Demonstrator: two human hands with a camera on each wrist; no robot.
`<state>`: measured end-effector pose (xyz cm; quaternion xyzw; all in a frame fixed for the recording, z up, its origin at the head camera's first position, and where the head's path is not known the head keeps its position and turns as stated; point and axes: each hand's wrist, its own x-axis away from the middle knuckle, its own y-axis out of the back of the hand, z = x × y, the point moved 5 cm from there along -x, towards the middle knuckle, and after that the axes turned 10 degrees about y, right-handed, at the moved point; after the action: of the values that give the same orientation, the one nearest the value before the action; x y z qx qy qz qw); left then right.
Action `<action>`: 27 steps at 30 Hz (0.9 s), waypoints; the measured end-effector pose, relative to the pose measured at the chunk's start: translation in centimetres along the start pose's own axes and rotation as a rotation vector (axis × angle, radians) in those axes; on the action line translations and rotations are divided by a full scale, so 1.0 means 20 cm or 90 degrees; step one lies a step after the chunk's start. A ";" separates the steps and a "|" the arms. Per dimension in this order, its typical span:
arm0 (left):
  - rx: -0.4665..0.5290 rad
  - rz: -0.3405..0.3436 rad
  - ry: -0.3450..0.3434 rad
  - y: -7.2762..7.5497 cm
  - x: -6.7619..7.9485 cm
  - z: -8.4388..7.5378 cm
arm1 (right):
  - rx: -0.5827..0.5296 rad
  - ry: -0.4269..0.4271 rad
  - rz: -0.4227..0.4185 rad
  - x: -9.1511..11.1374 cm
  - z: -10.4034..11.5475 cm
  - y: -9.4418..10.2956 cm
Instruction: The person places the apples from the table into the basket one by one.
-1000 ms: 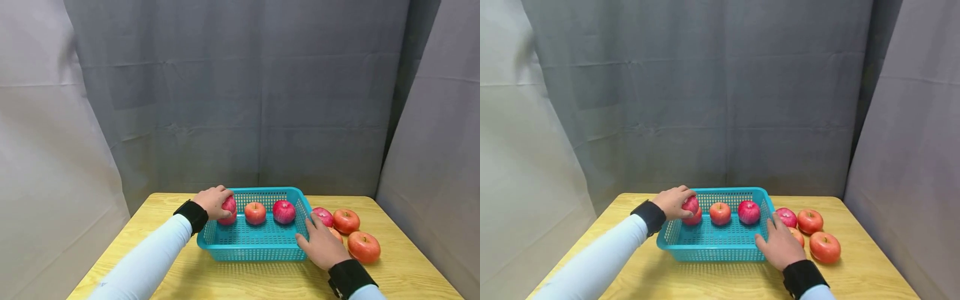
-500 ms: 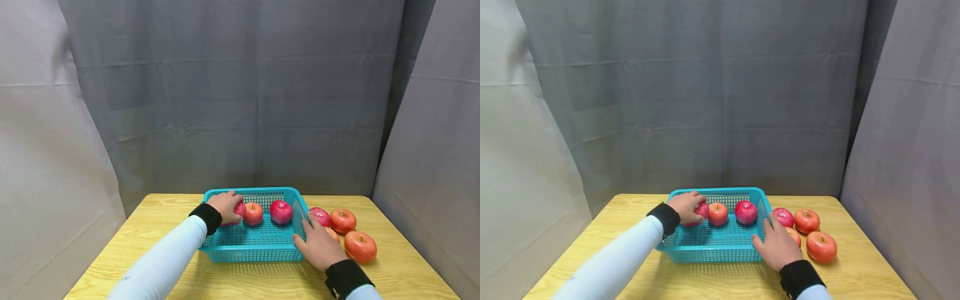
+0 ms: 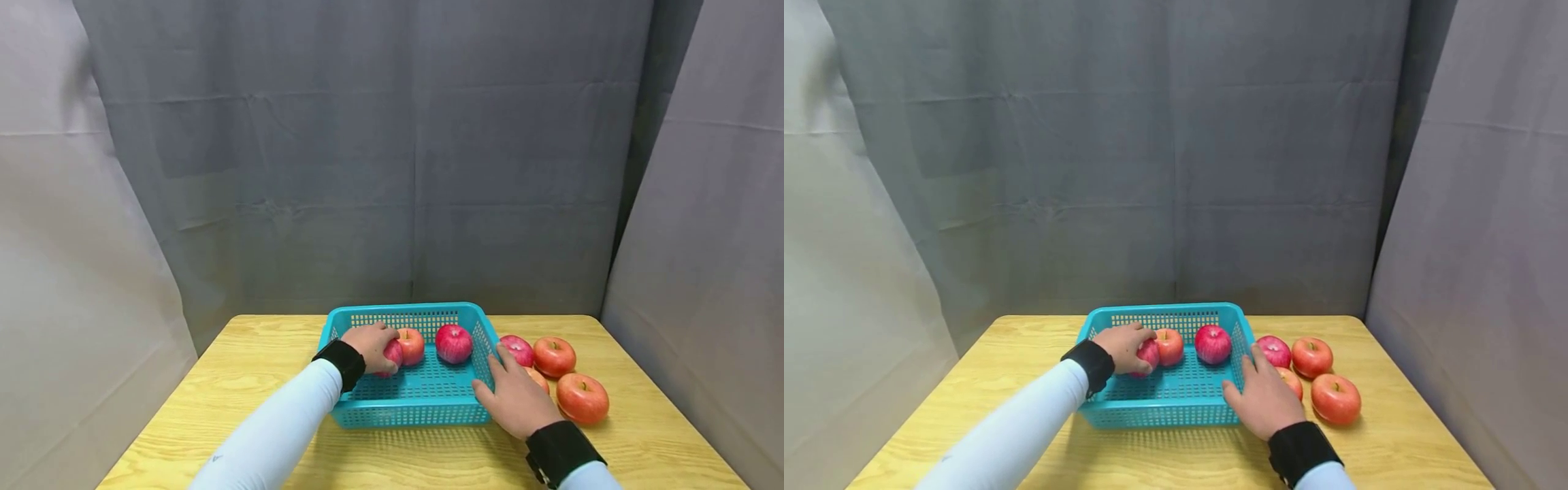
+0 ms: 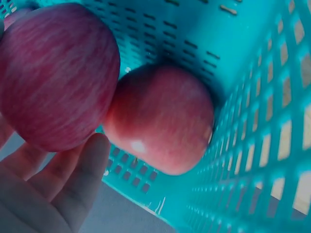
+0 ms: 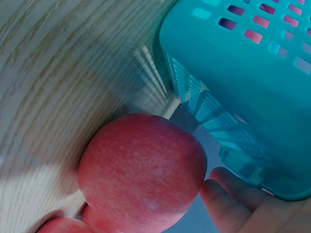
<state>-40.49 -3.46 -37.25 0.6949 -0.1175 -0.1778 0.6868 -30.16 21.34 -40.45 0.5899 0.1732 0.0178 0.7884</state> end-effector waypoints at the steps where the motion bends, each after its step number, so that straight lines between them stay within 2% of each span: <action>1: -0.003 0.001 -0.003 -0.01 0.00 0.00 | 0.000 0.002 -0.001 0.00 0.00 0.00; 7: -0.027 0.001 -0.006 -0.05 0.00 -0.01 | 0.004 0.004 -0.003 0.01 -0.01 0.01; 18: -0.054 0.035 -0.015 -0.10 -0.02 -0.02 | 0.004 0.005 0.001 0.02 -0.01 0.00; 27: -0.068 0.051 -0.029 -0.06 0.01 -0.05 | -0.002 0.003 0.006 0.01 -0.02 0.00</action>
<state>-40.02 -2.60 -38.46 0.6476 -0.1508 -0.1718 0.7269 -30.01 21.75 -40.58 0.5893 0.1721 0.0236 0.7890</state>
